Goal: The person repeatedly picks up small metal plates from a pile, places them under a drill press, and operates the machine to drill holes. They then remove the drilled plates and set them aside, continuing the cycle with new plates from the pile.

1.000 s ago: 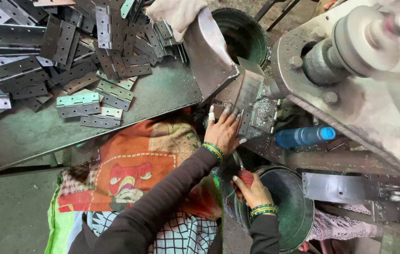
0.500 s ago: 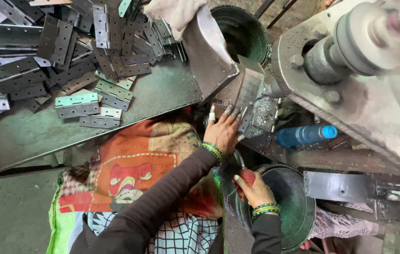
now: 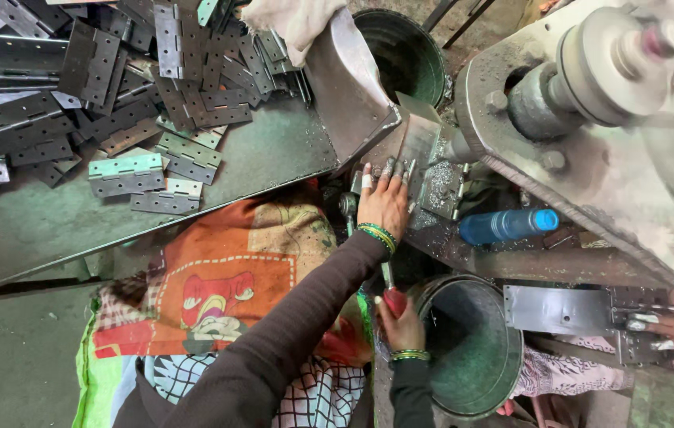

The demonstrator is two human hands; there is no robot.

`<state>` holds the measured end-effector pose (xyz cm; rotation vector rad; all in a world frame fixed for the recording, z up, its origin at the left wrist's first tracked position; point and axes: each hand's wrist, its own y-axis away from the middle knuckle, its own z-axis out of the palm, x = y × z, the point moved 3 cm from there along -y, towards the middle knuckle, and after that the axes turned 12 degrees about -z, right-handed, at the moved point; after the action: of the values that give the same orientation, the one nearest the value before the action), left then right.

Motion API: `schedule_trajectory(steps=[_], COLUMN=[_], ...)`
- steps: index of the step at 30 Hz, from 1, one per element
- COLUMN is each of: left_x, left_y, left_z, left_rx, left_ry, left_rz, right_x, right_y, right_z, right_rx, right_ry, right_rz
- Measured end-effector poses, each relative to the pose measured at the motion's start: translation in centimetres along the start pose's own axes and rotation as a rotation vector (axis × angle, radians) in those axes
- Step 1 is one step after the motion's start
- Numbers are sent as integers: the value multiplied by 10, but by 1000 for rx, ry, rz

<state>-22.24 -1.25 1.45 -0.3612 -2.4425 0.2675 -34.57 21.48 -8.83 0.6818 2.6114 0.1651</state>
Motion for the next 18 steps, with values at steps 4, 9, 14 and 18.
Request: schedule_trajectory(steps=[4,9,14,18], left_x=[-2,-2,0,-2], left_y=[4,14,11,11], left_z=[-6,-10,1,-2], left_rx=[101,113,-101,8], left_ry=[9,9,14,-13], left_rz=[32,62,12,32], right_x=[10,-11,-20,-3], right_y=[-11,-17,-15,-9], right_z=[23,-26,-61,-7], right_rx=[-8,-273,-191,-21], right_ry=[-220,-528,2,-186], right_rz=[-87,-41,-45,21])
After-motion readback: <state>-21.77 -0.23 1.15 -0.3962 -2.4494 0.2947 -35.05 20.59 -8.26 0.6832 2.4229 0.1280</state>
